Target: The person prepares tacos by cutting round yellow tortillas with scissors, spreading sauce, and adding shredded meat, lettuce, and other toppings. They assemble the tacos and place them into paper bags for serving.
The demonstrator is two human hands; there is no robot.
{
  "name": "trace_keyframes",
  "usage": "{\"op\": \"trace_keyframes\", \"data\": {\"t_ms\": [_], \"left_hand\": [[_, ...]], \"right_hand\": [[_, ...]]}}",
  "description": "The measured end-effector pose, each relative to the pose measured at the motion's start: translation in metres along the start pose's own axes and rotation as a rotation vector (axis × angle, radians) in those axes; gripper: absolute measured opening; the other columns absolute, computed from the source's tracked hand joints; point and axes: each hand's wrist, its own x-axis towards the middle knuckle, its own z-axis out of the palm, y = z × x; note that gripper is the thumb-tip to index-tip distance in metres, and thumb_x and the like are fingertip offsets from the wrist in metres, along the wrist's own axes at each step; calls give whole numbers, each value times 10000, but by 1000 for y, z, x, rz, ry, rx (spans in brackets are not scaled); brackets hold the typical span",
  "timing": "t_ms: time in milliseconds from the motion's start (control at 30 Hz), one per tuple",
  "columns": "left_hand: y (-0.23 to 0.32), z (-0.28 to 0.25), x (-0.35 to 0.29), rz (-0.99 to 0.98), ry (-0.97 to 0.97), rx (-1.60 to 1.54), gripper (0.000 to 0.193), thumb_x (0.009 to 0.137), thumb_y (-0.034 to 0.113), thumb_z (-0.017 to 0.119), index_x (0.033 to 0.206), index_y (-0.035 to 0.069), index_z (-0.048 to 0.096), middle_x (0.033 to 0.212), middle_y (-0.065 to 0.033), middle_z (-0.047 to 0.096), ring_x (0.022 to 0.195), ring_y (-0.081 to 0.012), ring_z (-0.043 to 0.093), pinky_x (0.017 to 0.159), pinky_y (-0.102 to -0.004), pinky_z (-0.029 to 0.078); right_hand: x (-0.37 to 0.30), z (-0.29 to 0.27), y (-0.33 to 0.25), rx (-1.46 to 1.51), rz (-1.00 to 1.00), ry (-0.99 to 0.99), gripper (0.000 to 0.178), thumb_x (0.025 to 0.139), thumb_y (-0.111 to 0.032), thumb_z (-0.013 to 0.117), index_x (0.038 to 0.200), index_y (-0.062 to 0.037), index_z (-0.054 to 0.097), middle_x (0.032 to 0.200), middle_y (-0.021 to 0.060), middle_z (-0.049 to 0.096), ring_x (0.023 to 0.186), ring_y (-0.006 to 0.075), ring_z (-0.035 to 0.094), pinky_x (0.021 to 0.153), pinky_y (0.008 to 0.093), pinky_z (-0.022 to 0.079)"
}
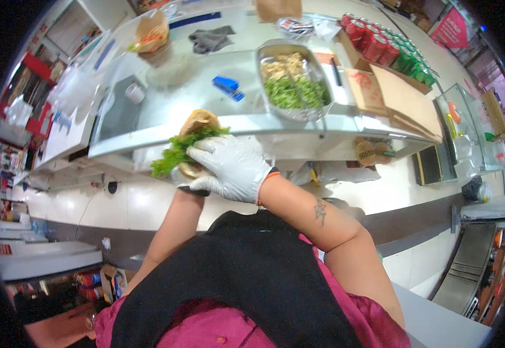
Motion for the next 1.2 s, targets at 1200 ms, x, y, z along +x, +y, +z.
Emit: {"op": "trace_keyframes", "data": {"t_ms": [1200], "left_hand": [[48,-63,251,-415,16,-592,615,949,447,578,1412,49,510,1441,-223,508,1322,-472,472,1095,-660,397]], "right_hand": [[56,-141,163,-749,1119,-292,442,915,-364,638,1336,-233,635,938,145,684,896,322,682,790,438,536]]}}
